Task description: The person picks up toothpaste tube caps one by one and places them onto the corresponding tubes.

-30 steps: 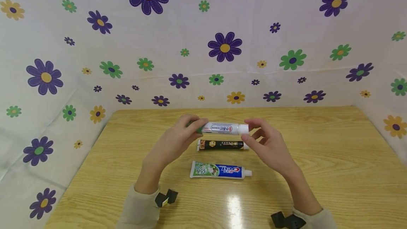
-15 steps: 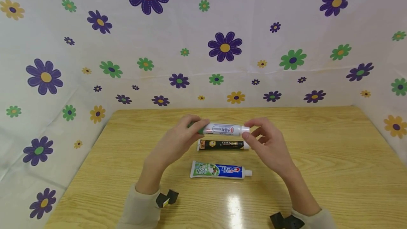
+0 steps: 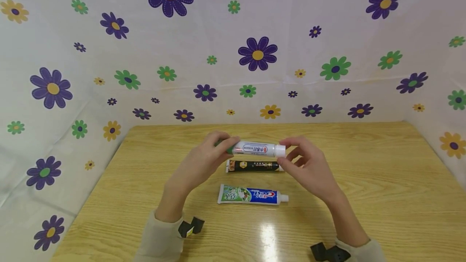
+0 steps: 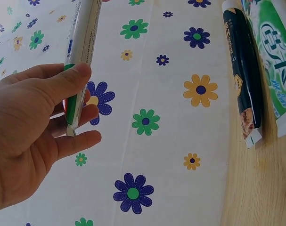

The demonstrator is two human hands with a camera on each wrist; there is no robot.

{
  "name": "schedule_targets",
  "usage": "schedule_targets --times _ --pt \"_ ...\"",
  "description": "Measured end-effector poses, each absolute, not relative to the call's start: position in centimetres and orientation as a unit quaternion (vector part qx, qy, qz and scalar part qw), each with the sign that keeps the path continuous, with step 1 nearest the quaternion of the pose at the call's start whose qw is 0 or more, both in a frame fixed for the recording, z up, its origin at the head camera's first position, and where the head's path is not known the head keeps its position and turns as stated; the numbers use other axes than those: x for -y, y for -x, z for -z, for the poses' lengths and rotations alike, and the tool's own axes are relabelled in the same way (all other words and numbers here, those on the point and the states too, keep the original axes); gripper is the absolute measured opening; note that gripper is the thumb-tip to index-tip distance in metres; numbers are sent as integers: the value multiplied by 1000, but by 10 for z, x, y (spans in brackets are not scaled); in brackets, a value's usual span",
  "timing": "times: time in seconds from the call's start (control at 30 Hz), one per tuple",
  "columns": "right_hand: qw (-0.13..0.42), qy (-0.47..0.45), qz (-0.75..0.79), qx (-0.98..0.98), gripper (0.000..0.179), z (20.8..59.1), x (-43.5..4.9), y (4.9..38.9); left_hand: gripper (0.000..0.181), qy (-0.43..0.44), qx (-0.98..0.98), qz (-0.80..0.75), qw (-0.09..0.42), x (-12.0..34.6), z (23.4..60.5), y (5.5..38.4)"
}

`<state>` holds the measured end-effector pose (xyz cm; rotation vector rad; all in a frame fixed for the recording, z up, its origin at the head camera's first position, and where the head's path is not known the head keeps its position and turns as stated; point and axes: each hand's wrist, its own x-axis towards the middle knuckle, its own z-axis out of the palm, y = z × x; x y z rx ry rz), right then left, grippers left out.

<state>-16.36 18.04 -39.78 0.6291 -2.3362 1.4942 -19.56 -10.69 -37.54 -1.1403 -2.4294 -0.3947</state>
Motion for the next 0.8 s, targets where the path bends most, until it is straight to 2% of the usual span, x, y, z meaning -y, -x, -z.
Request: schedule_targets --times 0.33,0.8 --pt "149 -210 -538 803 45 398 -179 164 37 411 875 134 216 106 375 196" --pt "178 -230 -581 760 59 398 -175 164 38 409 877 135 214 107 376 196"
